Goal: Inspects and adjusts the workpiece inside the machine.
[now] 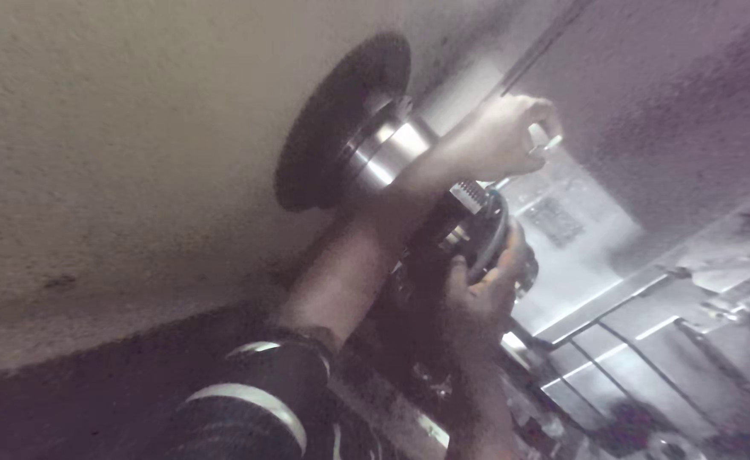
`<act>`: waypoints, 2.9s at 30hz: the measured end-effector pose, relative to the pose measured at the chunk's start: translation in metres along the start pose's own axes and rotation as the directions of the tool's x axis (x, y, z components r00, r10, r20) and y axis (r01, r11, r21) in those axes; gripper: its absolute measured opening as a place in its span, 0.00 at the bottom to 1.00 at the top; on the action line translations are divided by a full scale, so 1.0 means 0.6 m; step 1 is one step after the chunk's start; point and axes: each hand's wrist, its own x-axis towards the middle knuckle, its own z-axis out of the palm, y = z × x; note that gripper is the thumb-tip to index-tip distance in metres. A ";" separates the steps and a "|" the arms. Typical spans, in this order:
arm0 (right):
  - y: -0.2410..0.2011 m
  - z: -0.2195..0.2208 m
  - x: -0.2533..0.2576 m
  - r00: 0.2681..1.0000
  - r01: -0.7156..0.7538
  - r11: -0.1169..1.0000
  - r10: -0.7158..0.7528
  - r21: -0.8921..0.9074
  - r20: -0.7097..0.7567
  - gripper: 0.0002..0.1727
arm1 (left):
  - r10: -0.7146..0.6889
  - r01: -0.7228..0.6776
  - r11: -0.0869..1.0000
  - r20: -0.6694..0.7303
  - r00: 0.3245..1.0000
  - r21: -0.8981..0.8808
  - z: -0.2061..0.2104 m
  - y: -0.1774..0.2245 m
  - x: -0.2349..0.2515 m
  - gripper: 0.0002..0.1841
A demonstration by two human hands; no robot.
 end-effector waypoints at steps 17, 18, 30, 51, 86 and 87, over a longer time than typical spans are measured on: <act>0.004 0.007 -0.003 0.999 0.019 0.999 -0.020 -0.026 -0.037 0.43 | 0.033 -0.031 0.999 0.082 0.996 -0.015 0.005 -0.005 0.004 0.19; 0.004 0.007 -0.004 0.999 0.011 0.999 -0.012 -0.036 -0.039 0.43 | 0.027 -0.026 1.000 0.085 0.996 -0.017 0.004 -0.005 0.004 0.19; 0.010 0.010 -0.009 0.998 0.017 0.994 -0.025 -0.111 -0.064 0.43 | 0.031 -0.031 0.999 0.036 0.999 -0.008 0.000 0.001 0.001 0.21; 0.004 0.012 -0.012 0.998 0.003 0.996 -0.008 -0.091 -0.063 0.43 | 0.003 -0.006 0.998 0.050 0.999 0.061 0.000 0.013 0.001 0.21; 0.004 0.009 -0.016 0.999 -0.020 0.984 0.012 -0.178 -0.047 0.43 | 0.032 -0.035 0.996 0.036 0.999 0.083 0.006 0.006 0.010 0.21; -0.001 0.007 -0.014 0.999 -0.028 0.985 0.021 -0.173 -0.043 0.42 | 0.025 -0.028 0.996 0.041 0.999 0.085 0.006 0.008 0.009 0.20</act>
